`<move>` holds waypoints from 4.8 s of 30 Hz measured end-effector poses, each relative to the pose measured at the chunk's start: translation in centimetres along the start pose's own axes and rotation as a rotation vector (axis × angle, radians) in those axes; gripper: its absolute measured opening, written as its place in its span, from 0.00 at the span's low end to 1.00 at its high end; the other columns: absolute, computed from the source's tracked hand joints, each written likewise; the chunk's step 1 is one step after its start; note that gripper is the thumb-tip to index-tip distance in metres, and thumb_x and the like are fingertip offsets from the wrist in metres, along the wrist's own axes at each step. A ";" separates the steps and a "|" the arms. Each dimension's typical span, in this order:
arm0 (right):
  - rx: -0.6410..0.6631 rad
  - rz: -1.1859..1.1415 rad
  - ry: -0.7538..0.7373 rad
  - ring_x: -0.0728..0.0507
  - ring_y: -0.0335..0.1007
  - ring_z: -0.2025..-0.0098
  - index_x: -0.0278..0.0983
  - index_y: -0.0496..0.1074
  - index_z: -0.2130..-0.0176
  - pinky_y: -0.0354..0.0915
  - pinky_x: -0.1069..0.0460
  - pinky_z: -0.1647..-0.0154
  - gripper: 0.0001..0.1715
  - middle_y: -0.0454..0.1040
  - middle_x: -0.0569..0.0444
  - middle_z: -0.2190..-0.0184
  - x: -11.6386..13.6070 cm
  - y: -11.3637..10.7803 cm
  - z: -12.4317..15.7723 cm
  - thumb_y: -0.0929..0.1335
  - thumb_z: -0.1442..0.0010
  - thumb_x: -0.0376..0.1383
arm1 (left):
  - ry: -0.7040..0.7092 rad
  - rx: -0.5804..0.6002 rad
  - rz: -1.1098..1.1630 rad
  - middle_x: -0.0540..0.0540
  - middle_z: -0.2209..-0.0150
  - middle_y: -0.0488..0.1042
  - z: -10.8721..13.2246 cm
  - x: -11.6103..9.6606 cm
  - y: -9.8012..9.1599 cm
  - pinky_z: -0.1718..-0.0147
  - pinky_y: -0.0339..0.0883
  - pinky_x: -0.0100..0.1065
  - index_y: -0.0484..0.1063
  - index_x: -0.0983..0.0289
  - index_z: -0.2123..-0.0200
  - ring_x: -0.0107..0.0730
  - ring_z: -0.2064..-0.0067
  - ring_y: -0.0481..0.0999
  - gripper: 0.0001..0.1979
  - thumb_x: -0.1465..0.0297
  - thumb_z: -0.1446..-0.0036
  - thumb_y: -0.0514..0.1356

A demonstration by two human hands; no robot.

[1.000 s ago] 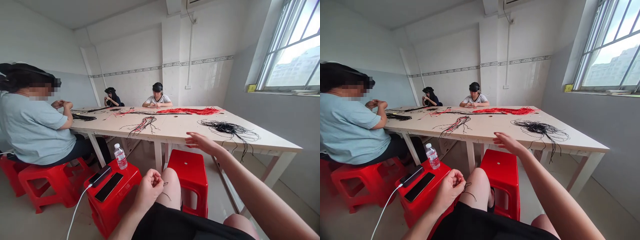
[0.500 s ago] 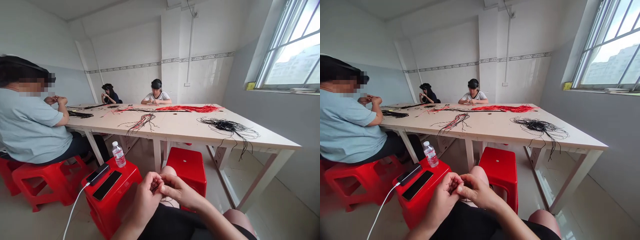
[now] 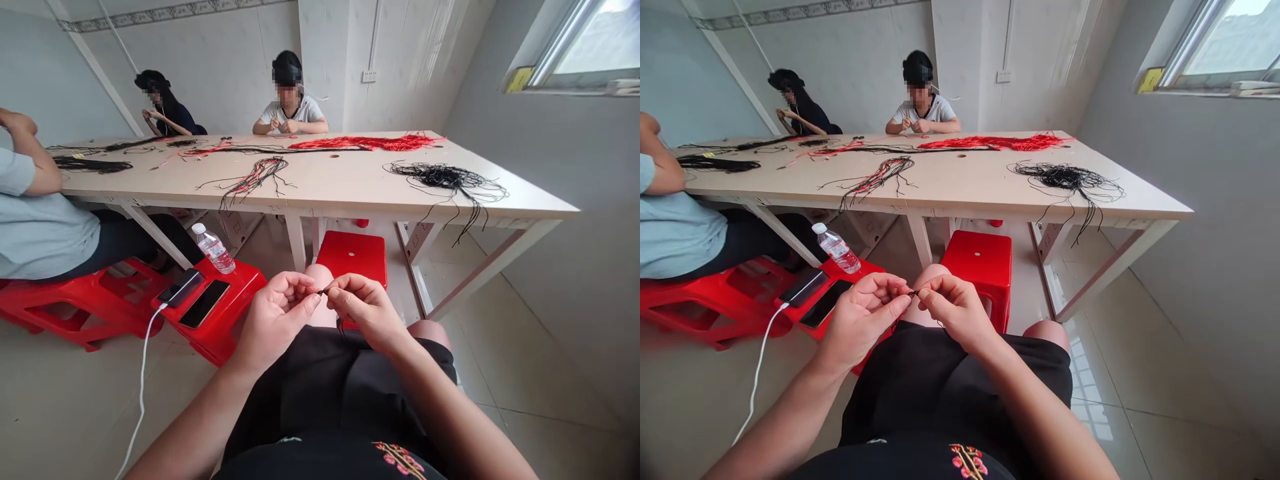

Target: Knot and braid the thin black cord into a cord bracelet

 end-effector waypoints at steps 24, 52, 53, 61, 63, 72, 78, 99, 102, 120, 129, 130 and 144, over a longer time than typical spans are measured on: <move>-0.138 0.118 -0.147 0.51 0.65 0.77 0.37 0.65 0.69 0.62 0.56 0.79 0.09 0.67 0.58 0.77 -1.1 -0.3 1.3 0.67 0.47 0.40 | 0.036 0.021 -0.101 0.48 0.73 0.70 0.0 0.3 1.6 0.71 0.68 0.25 0.66 0.64 0.63 0.24 0.70 0.72 0.12 0.74 0.54 0.60; 0.135 0.128 0.048 0.50 0.59 0.73 0.35 0.71 0.68 0.58 0.54 0.71 0.16 0.67 0.55 0.74 -2.7 0.3 1.9 0.69 0.48 0.46 | 0.045 0.104 -0.270 0.50 0.76 0.68 1.9 0.0 0.8 0.75 0.62 0.27 0.66 0.62 0.77 0.27 0.74 0.68 0.05 0.78 0.56 0.55; 0.125 0.173 0.025 0.50 0.59 0.73 0.35 0.70 0.69 0.58 0.54 0.71 0.16 0.66 0.55 0.74 -2.8 0.2 1.9 0.68 0.47 0.47 | 0.087 0.113 -0.295 0.50 0.76 0.67 2.0 0.0 0.9 0.75 0.61 0.27 0.66 0.62 0.77 0.26 0.74 0.67 0.06 0.79 0.57 0.54; 0.015 0.490 -0.259 0.49 0.59 0.74 0.37 0.65 0.75 0.57 0.55 0.73 0.14 0.66 0.56 0.77 -2.3 0.7 2.5 0.63 0.42 0.41 | 0.234 0.052 -0.368 0.48 0.81 0.59 1.9 -0.1 1.3 0.79 0.55 0.28 0.61 0.62 0.81 0.25 0.77 0.60 0.09 0.82 0.61 0.52; -0.020 0.565 -0.320 0.50 0.59 0.75 0.37 0.64 0.76 0.56 0.55 0.74 0.12 0.65 0.56 0.78 -1.9 0.7 2.7 0.63 0.42 0.39 | 0.245 0.037 -0.353 0.48 0.81 0.59 1.9 0.0 1.3 0.79 0.54 0.27 0.60 0.62 0.82 0.24 0.78 0.59 0.08 0.82 0.61 0.52; -0.037 0.037 -0.126 0.49 0.68 0.67 0.38 0.68 0.63 0.65 0.54 0.67 0.12 0.71 0.54 0.68 -1.8 -0.3 2.0 0.69 0.49 0.38 | 0.022 0.072 -0.069 0.48 0.75 0.67 0.7 1.8 1.8 0.73 0.65 0.25 0.68 0.64 0.72 0.22 0.74 0.68 0.03 0.74 0.54 0.59; -0.075 -0.088 0.009 0.56 0.56 0.83 0.35 0.69 0.69 0.53 0.59 0.83 0.09 0.66 0.61 0.81 -2.9 -1.3 2.0 0.69 0.47 0.39 | -0.191 0.190 0.153 0.50 0.70 0.73 0.4 2.7 1.8 0.67 0.70 0.26 0.71 0.65 0.66 0.23 0.69 0.73 0.09 0.72 0.54 0.62; -0.211 -0.011 0.041 0.57 0.45 0.84 0.34 0.68 0.77 0.44 0.58 0.85 0.11 0.61 0.62 0.84 -2.7 -1.7 2.2 0.70 0.52 0.39 | 0.037 0.154 -0.239 0.50 0.70 0.73 0.4 1.7 2.0 0.67 0.71 0.26 0.69 0.63 0.65 0.24 0.68 0.74 0.07 0.71 0.50 0.60; -0.180 -0.138 0.140 0.58 0.41 0.85 0.35 0.67 0.76 0.40 0.58 0.86 0.12 0.56 0.65 0.86 -3.1 -1.6 2.1 0.71 0.53 0.40 | 0.075 0.167 -0.272 0.51 0.68 0.74 0.5 1.7 2.0 0.65 0.71 0.27 0.69 0.62 0.64 0.25 0.66 0.75 0.07 0.72 0.49 0.58; -0.227 0.044 0.066 0.56 0.46 0.83 0.34 0.68 0.76 0.45 0.58 0.84 0.10 0.61 0.61 0.83 -3.2 -1.6 2.2 0.69 0.52 0.39 | 0.194 0.095 -0.463 0.49 0.68 0.72 0.9 1.5 2.1 0.66 0.69 0.26 0.67 0.61 0.63 0.23 0.67 0.74 0.09 0.74 0.50 0.57; -0.213 0.284 -0.075 0.52 0.54 0.79 0.35 0.68 0.72 0.52 0.56 0.80 0.12 0.63 0.57 0.80 -2.4 -1.0 2.6 0.66 0.47 0.42 | -0.076 0.190 -0.211 0.52 0.70 0.72 0.5 1.5 1.6 0.68 0.69 0.27 0.68 0.64 0.64 0.25 0.68 0.73 0.08 0.70 0.49 0.57; -0.201 0.336 -0.098 0.51 0.55 0.78 0.35 0.69 0.71 0.53 0.56 0.79 0.12 0.64 0.56 0.80 -2.5 -0.8 2.7 0.66 0.46 0.42 | -0.074 0.174 -0.210 0.51 0.71 0.71 0.6 1.4 1.6 0.69 0.68 0.27 0.68 0.65 0.65 0.25 0.70 0.72 0.07 0.71 0.50 0.57; -0.133 0.177 0.006 0.50 0.58 0.77 0.34 0.70 0.75 0.55 0.56 0.76 0.19 0.68 0.55 0.79 -4.7 0.1 2.2 0.68 0.50 0.48 | 0.635 0.027 -0.771 0.50 0.72 0.70 2.5 1.5 1.6 0.68 0.68 0.29 0.63 0.59 0.64 0.28 0.68 0.71 0.16 0.83 0.54 0.52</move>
Point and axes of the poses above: each hand's wrist, its own z-axis away from the middle knuckle, its own y-axis out of the palm, x = y × z, the point moved 3 cm from there along -z, towards the middle knuckle
